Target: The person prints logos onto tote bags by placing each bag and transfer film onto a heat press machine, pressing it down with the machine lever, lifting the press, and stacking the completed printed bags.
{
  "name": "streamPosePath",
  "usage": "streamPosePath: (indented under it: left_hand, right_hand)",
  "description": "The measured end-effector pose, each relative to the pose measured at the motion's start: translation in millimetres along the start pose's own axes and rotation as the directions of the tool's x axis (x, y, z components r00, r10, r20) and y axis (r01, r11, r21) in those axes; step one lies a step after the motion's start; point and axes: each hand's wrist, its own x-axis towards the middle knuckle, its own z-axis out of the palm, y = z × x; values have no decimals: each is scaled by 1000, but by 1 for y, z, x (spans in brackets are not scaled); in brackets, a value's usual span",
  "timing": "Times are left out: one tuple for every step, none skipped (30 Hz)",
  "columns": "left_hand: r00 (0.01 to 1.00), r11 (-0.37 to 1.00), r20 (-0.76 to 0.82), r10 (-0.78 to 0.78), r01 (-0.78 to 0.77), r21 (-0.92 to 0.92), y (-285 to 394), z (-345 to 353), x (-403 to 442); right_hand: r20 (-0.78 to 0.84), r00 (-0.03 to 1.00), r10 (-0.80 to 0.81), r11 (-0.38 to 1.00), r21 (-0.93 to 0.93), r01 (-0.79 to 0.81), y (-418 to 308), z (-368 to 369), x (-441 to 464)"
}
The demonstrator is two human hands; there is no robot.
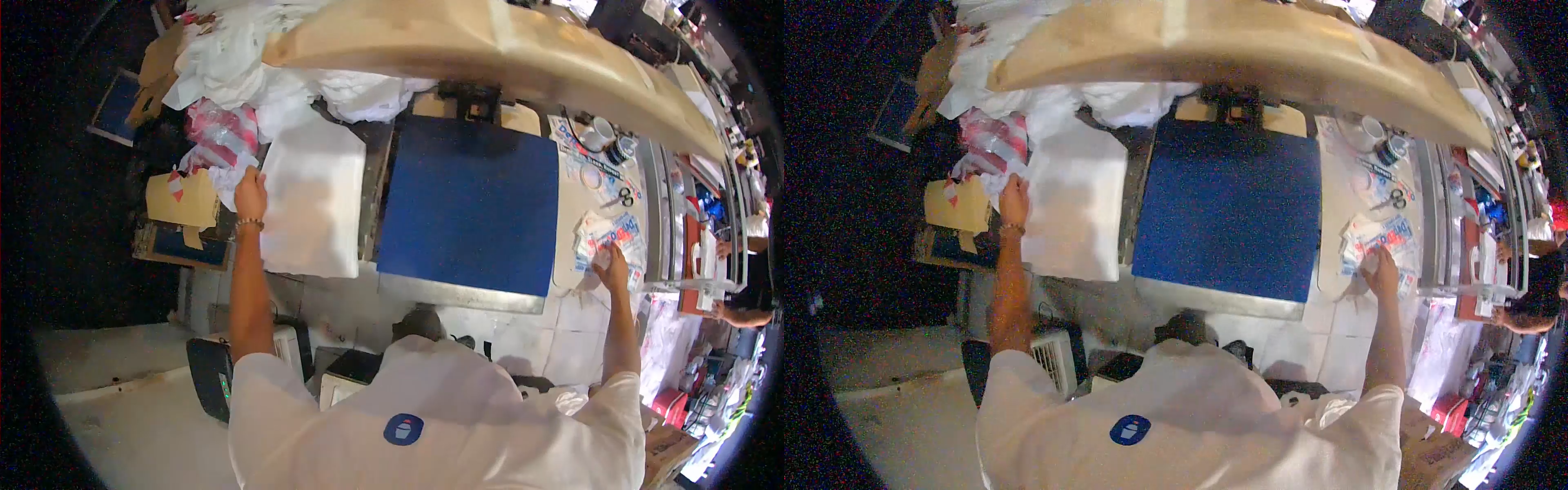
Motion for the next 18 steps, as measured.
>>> streamPosePath:
  left_hand:
    - [994,993,-24,104,-105,-52,25,-23,-6]
    - [989,984,-33,147,-149,-95,47,-48,-14]
    - [979,968,-42,198,-202,-151,71,-70,-26]
    - [966,958,-38,254,-257,-127,85,-89,-37]
    - [956,949,30,291,-284,-135,125,-128,-60]
    - [926,915,40,375,-363,-176,129,-148,-75]
    - [909,900,74,410,-390,-194,143,-172,-91]
    - [880,880,87,467,-453,-140,177,-209,-114]
    - [895,895,145,422,-386,-221,181,-232,-125]
    - [906,905,199,375,-312,-288,183,-247,-135]
    - [927,896,191,324,-235,-378,180,-260,-144]
    - [945,876,191,266,-154,-458,175,-270,-151]
    - [944,870,197,265,-146,-472,172,-275,-152]
    - [944,870,194,268,-151,-468,176,-273,-155]
    - [958,824,166,233,-103,-557,184,-264,-155]
    - [971,764,139,193,-60,-643,188,-252,-154]
    - [977,721,126,170,-36,-692,176,-231,-147]
    - [981,740,160,106,29,-672,185,-210,-145]
  right_hand:
    - [1,1000,5,1000,15,-5,2,3,0]
    - [93,993,70,997,27,-73,-23,-19,0]
    - [25,999,-23,1000,-13,23,-18,-14,-3]
    - [-133,981,-141,988,45,148,-3,0,-8]
    - [-128,985,-119,991,53,126,7,9,-10]
    - [-143,971,-189,982,-14,189,17,13,-11]
    - [-85,986,-142,989,16,144,16,9,-14]
    - [-111,982,-155,985,60,162,17,6,-16]
    - [-56,993,-103,994,16,104,11,-1,-15]
    - [-72,993,-95,995,-2,96,12,-2,-15]
    - [-117,986,-122,992,8,124,15,-2,-14]
    - [-162,975,-151,987,21,156,14,0,-16]
    - [-165,976,-145,988,26,151,14,0,-18]
    - [-219,965,-141,986,57,157,12,-4,-18]
    - [-271,953,-136,982,90,166,14,-7,-16]
    - [-275,951,-138,981,94,169,13,-11,-16]
    - [-185,980,-79,991,93,97,15,-13,-15]
    - [-92,996,-20,996,85,27,17,-15,-12]
